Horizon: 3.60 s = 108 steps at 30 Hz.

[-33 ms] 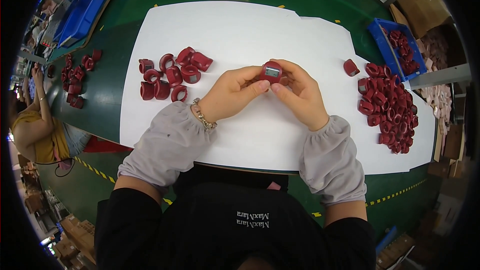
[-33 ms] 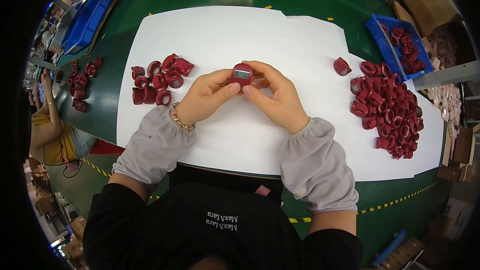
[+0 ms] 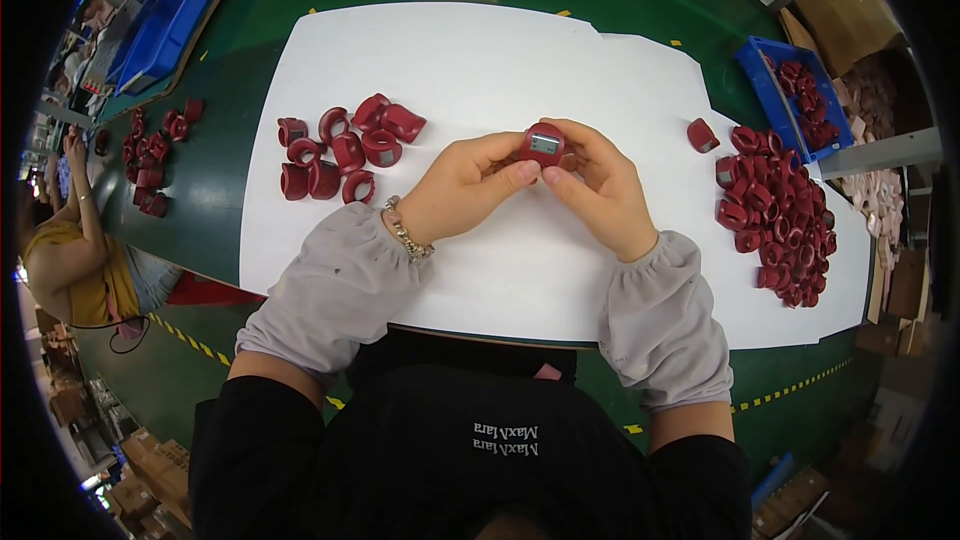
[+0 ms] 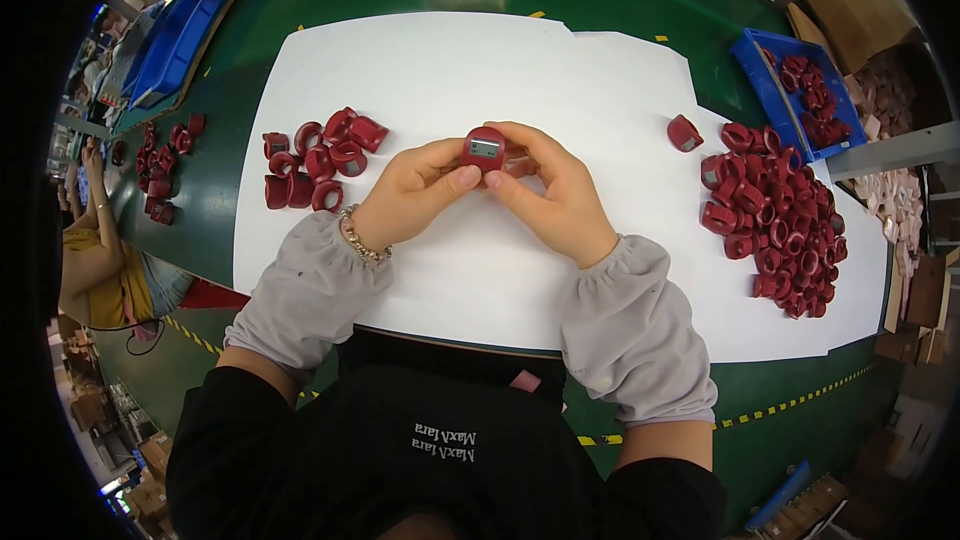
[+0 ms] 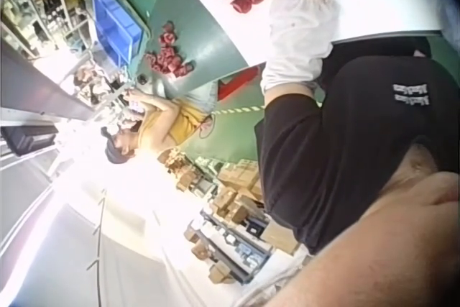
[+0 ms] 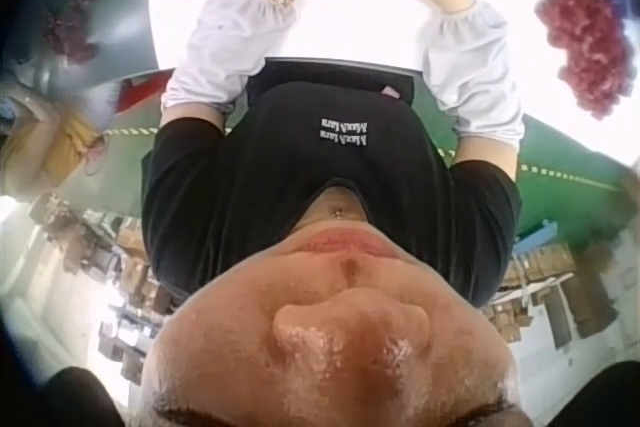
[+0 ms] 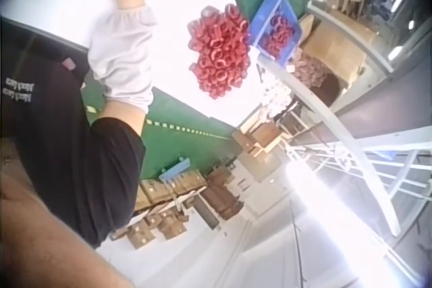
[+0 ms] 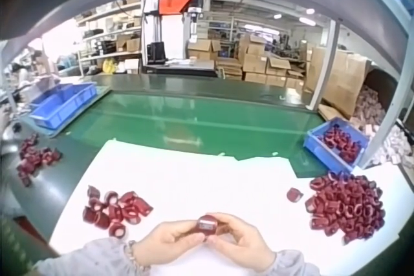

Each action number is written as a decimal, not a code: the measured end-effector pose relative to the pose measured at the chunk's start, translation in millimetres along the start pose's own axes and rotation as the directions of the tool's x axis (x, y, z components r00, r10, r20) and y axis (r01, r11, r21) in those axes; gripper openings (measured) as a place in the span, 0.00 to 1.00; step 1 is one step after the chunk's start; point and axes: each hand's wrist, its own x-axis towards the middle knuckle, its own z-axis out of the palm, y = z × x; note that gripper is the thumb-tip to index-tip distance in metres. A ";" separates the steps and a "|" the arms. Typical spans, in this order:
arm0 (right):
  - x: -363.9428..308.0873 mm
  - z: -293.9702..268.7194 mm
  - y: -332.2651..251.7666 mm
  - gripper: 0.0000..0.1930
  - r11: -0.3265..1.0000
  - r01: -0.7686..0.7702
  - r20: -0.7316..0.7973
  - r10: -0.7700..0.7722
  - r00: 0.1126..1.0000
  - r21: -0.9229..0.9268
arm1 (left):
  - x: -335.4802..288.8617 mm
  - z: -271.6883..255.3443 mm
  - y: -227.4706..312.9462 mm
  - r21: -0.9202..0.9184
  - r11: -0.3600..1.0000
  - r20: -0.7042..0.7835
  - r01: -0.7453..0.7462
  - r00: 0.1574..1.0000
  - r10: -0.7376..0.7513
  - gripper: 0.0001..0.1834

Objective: Assembling small red electronic or plastic components at a factory workbench.

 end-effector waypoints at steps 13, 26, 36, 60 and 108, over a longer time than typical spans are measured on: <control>-0.7 -0.3 3.6 0.22 1.000 -0.011 -0.006 0.011 1.000 -0.024 | -0.3 -4.8 2.0 0.076 0.997 0.069 0.011 0.998 -0.016 0.19; -2.2 -0.6 -0.7 0.20 0.998 -0.016 -0.011 0.015 1.000 -0.067 | -2.2 -0.9 1.1 0.028 1.000 0.036 -0.013 0.999 0.012 0.16; -1.2 4.0 -0.1 0.23 0.999 -0.018 -0.007 0.017 1.000 -0.049 | 0.1 -3.6 2.8 0.034 0.999 0.061 0.006 0.998 -0.008 0.17; 1.0 7.5 -5.0 0.22 0.982 -0.098 -0.094 0.114 0.989 0.161 | -0.7 -3.6 25.5 0.243 0.970 0.048 -0.015 0.999 0.004 0.14; 1.1 -4.5 -1.3 0.26 0.998 0.052 0.097 -0.049 0.994 -0.029 | 1.4 -0.7 -0.7 -0.156 0.987 0.075 0.038 0.997 -0.027 0.16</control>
